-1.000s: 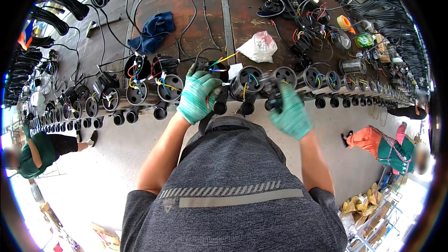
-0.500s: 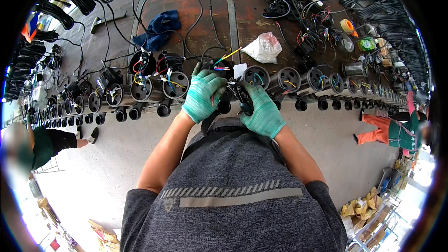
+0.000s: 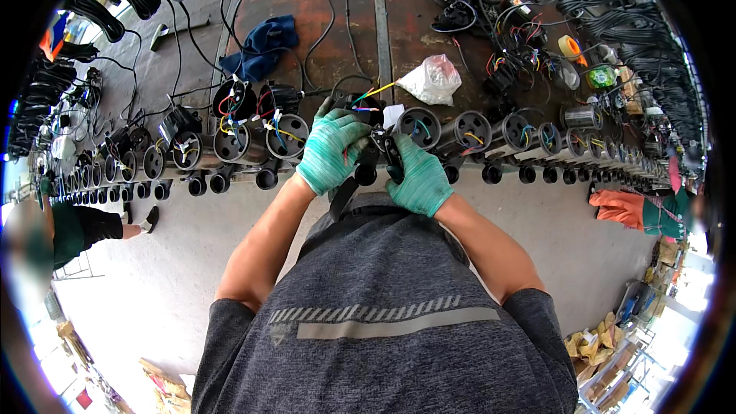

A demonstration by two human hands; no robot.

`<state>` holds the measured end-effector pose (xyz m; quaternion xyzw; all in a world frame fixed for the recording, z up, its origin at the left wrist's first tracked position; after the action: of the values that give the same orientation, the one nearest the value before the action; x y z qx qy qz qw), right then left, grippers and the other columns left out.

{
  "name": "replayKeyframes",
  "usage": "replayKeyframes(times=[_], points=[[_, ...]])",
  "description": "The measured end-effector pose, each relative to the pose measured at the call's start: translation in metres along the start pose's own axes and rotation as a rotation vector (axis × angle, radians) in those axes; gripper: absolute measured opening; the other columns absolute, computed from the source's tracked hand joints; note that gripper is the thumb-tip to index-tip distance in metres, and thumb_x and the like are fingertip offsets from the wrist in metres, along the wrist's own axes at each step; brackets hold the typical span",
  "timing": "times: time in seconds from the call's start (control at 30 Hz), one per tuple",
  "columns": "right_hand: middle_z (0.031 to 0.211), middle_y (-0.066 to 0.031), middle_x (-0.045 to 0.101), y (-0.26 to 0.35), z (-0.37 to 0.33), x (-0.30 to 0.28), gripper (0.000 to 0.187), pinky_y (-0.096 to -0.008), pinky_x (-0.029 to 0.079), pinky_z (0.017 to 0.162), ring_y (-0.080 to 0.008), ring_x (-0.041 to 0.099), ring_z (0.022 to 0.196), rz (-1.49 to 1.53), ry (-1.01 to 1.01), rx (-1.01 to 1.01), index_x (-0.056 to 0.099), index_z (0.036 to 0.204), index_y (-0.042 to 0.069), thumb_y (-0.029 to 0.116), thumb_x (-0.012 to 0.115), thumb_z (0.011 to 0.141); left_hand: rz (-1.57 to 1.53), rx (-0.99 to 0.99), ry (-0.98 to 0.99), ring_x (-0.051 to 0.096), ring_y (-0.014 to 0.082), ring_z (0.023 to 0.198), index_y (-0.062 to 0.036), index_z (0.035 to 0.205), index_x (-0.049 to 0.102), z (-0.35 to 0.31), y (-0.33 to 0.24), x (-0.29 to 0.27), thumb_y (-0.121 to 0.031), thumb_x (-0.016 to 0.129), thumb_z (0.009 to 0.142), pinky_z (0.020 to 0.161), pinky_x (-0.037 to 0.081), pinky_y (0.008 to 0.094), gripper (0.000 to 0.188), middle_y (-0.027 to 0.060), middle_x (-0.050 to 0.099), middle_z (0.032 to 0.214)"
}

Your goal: The person assembles electrical components at a workbench. They pick small white plastic connectors from a pile and insert them into cylindrical black housings containing wires. They then use pliers to crimp the connectors onto the wires. The person repeats this process for multiple units.

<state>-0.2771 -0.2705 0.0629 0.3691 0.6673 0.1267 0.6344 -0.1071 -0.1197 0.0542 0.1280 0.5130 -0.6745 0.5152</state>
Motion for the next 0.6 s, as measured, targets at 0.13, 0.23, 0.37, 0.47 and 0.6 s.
replayKeyframes(times=[0.13,0.23,0.37,0.47,0.6], points=[[0.130,-0.0262,0.064,0.000,-0.007,-0.015,0.089,-0.0493,0.054,0.102,-0.0439,0.065,0.119,0.181,0.019,-0.132,0.042,0.158,0.004,0.013,0.078,0.078,0.010,0.021,0.001,0.067,0.0382,0.099,-0.0060,0.105,0.075,0.005,-0.003,-0.003,-0.009,0.077,0.084,0.107,0.046,0.0519,0.020,0.0130,0.074,0.101],[0.140,-0.0231,0.058,0.006,-0.012,-0.058,0.098,-0.0492,0.047,0.113,-0.0389,0.059,0.130,0.168,0.262,-0.013,0.041,0.164,0.011,0.026,0.083,0.077,0.099,-0.049,0.063,0.068,0.0315,0.102,-0.0148,0.104,0.078,0.001,-0.008,0.003,-0.014,0.076,0.087,0.119,0.037,0.0591,0.017,0.0058,0.075,0.102],[0.133,-0.0236,0.061,0.010,-0.015,-0.089,0.094,-0.0519,0.047,0.110,-0.0387,0.061,0.124,-0.444,0.158,-0.022,0.046,0.161,0.012,0.037,0.082,0.078,0.189,-0.064,0.055,0.068,0.0308,0.102,-0.0167,0.102,0.078,0.004,-0.022,0.005,-0.016,0.075,0.089,0.119,0.037,0.0601,0.013,0.0043,0.076,0.100],[0.138,-0.0266,0.061,-0.023,-0.017,-0.110,0.089,-0.0478,0.047,0.114,-0.0412,0.060,0.131,0.029,0.169,-0.060,0.048,0.159,0.006,0.024,0.082,0.079,0.131,-0.082,0.033,0.067,0.0344,0.101,-0.0135,0.103,0.078,0.007,-0.016,0.006,-0.015,0.077,0.088,0.112,0.042,0.0547,0.015,0.0071,0.076,0.101],[0.135,-0.0249,0.063,-0.065,-0.021,-0.137,0.090,-0.0512,0.050,0.110,-0.0428,0.062,0.124,-0.292,-0.247,-0.036,0.051,0.156,0.006,0.023,0.086,0.075,0.010,-0.074,0.011,0.068,0.0366,0.108,-0.0094,0.115,0.076,0.006,-0.016,-0.003,-0.012,0.080,0.087,0.111,0.044,0.0522,0.028,0.0109,0.075,0.110]])
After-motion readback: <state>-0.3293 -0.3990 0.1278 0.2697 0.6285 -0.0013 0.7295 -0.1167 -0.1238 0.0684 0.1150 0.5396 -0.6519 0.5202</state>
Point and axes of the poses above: each hand's wrist, its own z-axis towards the middle knuckle, its own x-axis out of the palm, y = z × x, the point moved 1 cm from there along z, towards the middle knuckle
